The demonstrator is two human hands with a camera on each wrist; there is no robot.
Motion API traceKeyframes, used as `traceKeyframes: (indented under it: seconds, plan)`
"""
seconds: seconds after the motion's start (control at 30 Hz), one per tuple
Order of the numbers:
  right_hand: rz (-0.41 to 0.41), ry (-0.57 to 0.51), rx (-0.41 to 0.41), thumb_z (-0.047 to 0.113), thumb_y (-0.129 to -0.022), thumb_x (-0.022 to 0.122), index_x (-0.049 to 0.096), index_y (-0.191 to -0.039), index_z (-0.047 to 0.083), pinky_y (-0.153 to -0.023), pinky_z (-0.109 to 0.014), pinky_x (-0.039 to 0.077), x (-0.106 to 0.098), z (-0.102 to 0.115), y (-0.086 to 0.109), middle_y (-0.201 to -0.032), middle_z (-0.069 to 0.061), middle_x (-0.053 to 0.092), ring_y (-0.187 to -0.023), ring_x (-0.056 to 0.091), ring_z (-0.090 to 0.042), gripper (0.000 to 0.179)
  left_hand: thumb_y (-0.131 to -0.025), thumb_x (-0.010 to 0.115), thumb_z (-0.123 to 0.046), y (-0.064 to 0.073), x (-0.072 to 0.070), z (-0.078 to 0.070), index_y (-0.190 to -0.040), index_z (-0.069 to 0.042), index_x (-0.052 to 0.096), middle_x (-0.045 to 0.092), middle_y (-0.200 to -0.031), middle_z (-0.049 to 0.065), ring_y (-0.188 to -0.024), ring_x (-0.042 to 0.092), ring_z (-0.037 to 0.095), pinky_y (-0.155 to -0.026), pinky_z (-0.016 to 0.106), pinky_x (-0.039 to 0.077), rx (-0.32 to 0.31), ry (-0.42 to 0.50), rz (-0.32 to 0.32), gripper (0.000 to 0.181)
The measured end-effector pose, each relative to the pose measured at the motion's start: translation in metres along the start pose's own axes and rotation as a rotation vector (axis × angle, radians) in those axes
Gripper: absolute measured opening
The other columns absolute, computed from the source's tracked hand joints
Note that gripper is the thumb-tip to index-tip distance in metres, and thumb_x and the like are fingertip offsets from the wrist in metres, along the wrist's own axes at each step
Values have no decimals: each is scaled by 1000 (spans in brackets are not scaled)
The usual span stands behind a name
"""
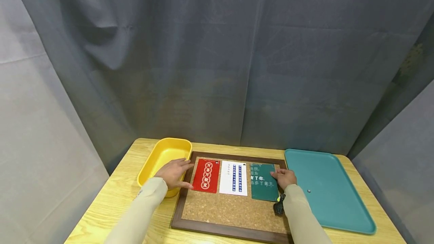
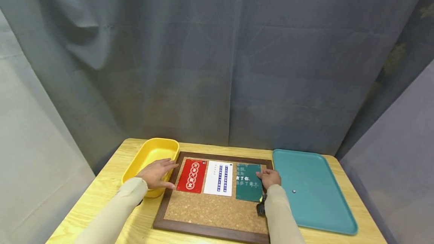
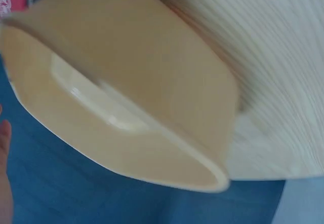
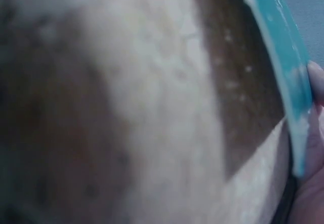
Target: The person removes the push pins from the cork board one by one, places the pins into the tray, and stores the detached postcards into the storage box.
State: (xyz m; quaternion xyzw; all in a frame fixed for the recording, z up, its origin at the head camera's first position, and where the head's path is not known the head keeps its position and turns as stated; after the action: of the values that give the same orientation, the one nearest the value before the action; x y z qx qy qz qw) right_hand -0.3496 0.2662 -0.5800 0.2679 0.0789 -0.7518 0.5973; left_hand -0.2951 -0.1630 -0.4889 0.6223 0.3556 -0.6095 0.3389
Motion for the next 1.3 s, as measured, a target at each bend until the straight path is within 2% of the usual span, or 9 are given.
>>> traceKeyframes:
  seconds: [0.2, 0.43, 0.57, 0.73, 0.93, 1.1, 1.17, 1.3]
  plan:
    - [-5, 3, 10, 23, -92, 65, 60, -117, -7, -86, -53, 46, -1, -1, 3, -118, -26, 58, -106, 54, -39, 40, -74, 68, -66, 17, -2, 21, -133, -10, 56, 59, -132, 10, -131, 45, 32, -109, 45, 36, -52, 2, 21, 83]
    - [-6, -13, 18, 22, -93, 65, 60, -116, -7, -84, -53, 46, -2, 1, 3, -117, -25, 58, -104, 53, -39, 38, -71, 68, -68, 39, -4, 45, -131, -7, 58, 58, -132, 15, -129, 46, 37, -106, 51, 37, -76, 34, 56, 86]
    - [-5, -12, 19, 23, -92, 65, 60, -115, -7, -83, -52, 46, -3, 2, 4, -115, -25, 58, -102, 52, -38, 38, -69, 68, -71, 53, 0, 59, -124, -7, 63, 61, -127, 13, -126, 49, 36, -105, 50, 39, -80, -1, 66, 85]
    - [10, -9, 5, 23, -93, 64, 60, -119, -8, -88, -55, 45, -2, 1, 5, -120, -26, 58, -108, 53, -40, 41, -66, 74, -66, 70, 3, 70, -115, -7, 67, 66, -119, 10, -120, 54, 36, -101, 50, 43, -37, -50, 56, 76]
    - [-1, -12, 10, 22, -92, 65, 61, -115, -7, -84, -52, 46, -2, -1, 5, -117, -25, 58, -103, 54, -38, 37, -67, 85, -38, 85, 10, 75, -108, -10, 70, 69, -110, 7, -108, 61, 32, -94, 48, 48, -7, -79, 43, 52]
    - [-12, -18, 19, 22, -92, 66, 61, -112, -7, -80, -49, 46, -3, 0, 5, -112, -23, 59, -98, 53, -36, 35, -66, 86, -23, 90, 19, 78, -95, -13, 71, 67, -87, 1, -78, 63, 20, -76, 37, 54, 81, -135, -28, 35]
    - [-10, -15, 16, 22, -92, 66, 61, -114, -7, -82, -50, 47, -3, 0, 4, -115, -24, 59, -101, 53, -37, 36, -66, 86, -20, 91, 22, 78, -91, -14, 72, 65, -80, -1, -71, 61, 16, -69, 33, 54, 120, -154, -56, 30]
    - [9, -7, 0, 23, -92, 65, 60, -119, -8, -87, -54, 46, -3, -1, 3, -121, -26, 57, -108, 53, -40, 41, -67, 84, -14, 92, 31, 80, -83, -14, 70, 63, -72, -2, -65, 60, 14, -63, 30, 53, 151, -168, -88, 21]
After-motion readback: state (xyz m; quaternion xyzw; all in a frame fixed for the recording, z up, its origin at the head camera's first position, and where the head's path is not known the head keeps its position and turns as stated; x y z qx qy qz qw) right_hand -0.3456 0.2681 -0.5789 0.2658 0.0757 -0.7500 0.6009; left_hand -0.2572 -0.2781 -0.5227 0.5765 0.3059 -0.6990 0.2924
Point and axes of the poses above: each hand's wrist, its own y-axis away from the middle knuckle, its own x-axis out of the palm, z = x × y, the point moved 2 cm from there along -y, towards the middle knuckle
